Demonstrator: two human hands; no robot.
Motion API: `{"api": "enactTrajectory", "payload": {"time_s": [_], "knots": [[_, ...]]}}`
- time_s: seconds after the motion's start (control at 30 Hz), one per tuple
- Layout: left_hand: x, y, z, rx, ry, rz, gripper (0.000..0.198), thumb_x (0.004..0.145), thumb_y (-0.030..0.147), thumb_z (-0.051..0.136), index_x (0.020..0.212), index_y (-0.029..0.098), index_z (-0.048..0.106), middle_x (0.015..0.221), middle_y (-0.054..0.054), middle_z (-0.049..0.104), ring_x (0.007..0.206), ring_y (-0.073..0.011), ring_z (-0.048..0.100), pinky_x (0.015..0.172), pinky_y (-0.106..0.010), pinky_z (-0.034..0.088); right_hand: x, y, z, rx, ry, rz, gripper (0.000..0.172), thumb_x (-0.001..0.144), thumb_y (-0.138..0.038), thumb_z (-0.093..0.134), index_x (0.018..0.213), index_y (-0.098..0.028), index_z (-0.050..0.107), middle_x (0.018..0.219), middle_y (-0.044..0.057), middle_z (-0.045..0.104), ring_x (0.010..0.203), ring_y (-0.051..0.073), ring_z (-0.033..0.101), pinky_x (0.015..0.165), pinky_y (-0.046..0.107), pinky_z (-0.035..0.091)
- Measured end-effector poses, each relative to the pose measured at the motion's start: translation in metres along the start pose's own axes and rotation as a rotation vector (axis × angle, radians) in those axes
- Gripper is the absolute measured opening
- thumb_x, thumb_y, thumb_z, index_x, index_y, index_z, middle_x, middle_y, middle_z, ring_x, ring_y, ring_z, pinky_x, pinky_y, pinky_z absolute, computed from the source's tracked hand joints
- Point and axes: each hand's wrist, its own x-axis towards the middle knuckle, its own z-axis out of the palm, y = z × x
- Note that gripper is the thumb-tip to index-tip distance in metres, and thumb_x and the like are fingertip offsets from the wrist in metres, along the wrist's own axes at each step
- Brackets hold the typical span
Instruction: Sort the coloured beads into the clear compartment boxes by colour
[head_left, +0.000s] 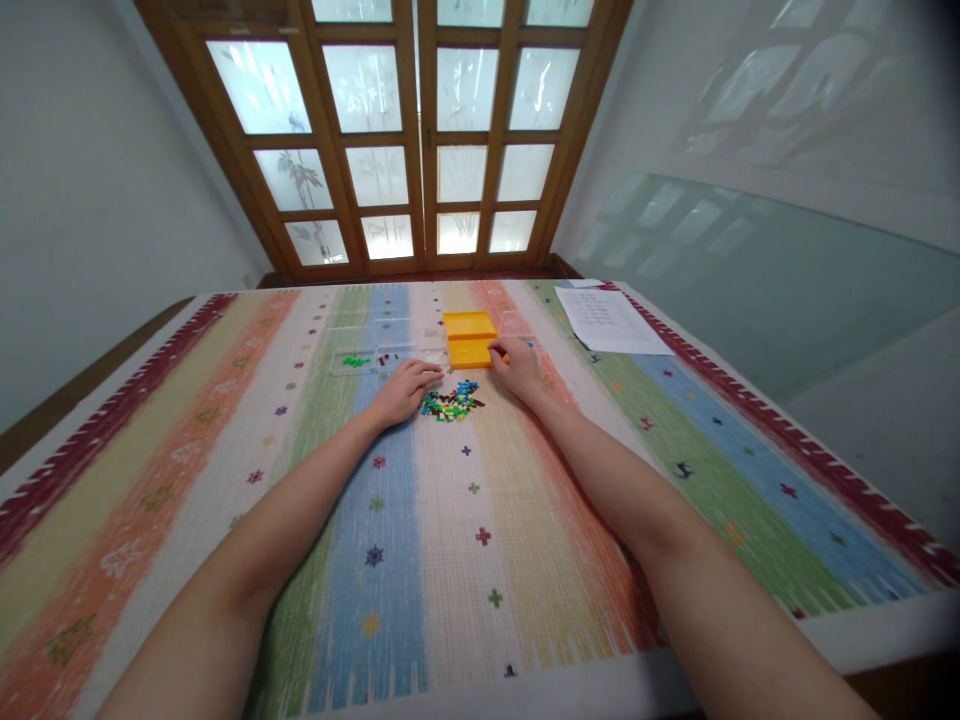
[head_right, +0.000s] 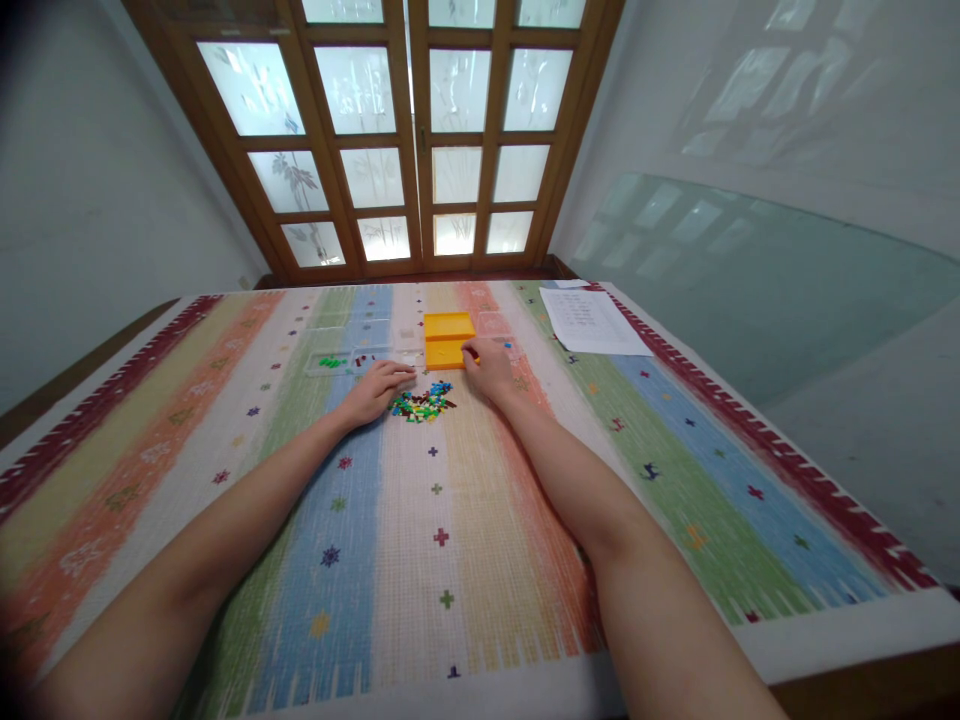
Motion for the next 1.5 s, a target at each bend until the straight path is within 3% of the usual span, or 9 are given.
{"api": "enactTrajectory", "payload": {"time_s": [0.17,0.43,0.7,0.97,1.2,1.33,1.5], "knots": [[0.007,-0.008,-0.003,0.147,0.103,-0.084,0.049,0.098,0.011,0.043,0.139,0.021,0.067,0.143,-0.008,0.065,0.131,-0.0273,0.050,0.119,-0.052,0.040,0.000,-0.002,0.000,0.000,0.000,-0.010,0.018,0.094,-0.021,0.057,0.099,-0.019,0.074,0.102,0.010,0.077,0.093,0.027,0.067,0.088,0.038,0.049],[0.005,-0.022,0.003,0.230,0.070,-0.181,0.051,0.098,0.012,0.044,0.145,0.018,0.062,0.151,-0.008,0.060,0.142,-0.0309,0.044,0.122,-0.056,0.035,0.000,-0.001,0.001,-0.005,-0.021,0.006,0.018,0.094,-0.020,0.057,0.099,-0.019,0.074,0.103,0.010,0.077,0.094,0.027,0.067,0.089,0.038,0.049],[0.001,-0.012,-0.009,0.164,0.138,-0.142,0.038,0.098,0.017,0.051,0.129,0.020,0.072,0.134,-0.009,0.069,0.130,-0.0278,0.053,0.117,-0.052,0.042,0.000,-0.021,-0.010,-0.032,-0.066,-0.082,0.017,0.095,-0.019,0.057,0.098,-0.019,0.074,0.099,0.011,0.076,0.091,0.027,0.066,0.085,0.037,0.047],[0.001,0.008,-0.019,0.136,0.031,-0.075,0.023,0.096,0.027,0.060,0.109,0.024,0.079,0.115,-0.008,0.073,0.114,-0.0277,0.058,0.107,-0.049,0.046,-0.002,-0.039,-0.013,-0.064,-0.192,-0.172,0.019,0.095,-0.018,0.057,0.100,-0.019,0.075,0.098,0.010,0.076,0.089,0.026,0.063,0.084,0.037,0.045],[-0.001,0.010,-0.019,0.072,-0.065,-0.014,0.023,0.089,0.015,0.057,0.095,0.024,0.077,0.108,-0.005,0.073,0.111,-0.0257,0.059,0.107,-0.047,0.046,-0.001,-0.038,-0.014,-0.078,-0.236,-0.130,0.020,0.095,-0.018,0.057,0.100,-0.019,0.076,0.099,0.010,0.076,0.089,0.026,0.063,0.085,0.038,0.045],[-0.002,0.012,-0.021,0.078,-0.064,-0.026,0.020,0.091,0.021,0.058,0.099,0.024,0.076,0.110,-0.006,0.072,0.112,-0.0266,0.059,0.108,-0.047,0.047,-0.002,-0.041,-0.015,-0.076,-0.270,-0.159,0.020,0.098,-0.021,0.056,0.100,-0.020,0.076,0.097,0.009,0.075,0.090,0.025,0.063,0.083,0.036,0.044],[0.001,0.032,-0.025,0.084,-0.102,0.020,0.032,0.096,0.036,0.062,0.124,0.024,0.071,0.127,-0.010,0.067,0.123,-0.0293,0.057,0.112,-0.050,0.045,-0.005,-0.045,-0.014,-0.092,-0.276,-0.169,0.022,0.101,-0.026,0.055,0.092,-0.020,0.075,0.090,0.008,0.073,0.082,0.023,0.061,0.075,0.033,0.040]]}}
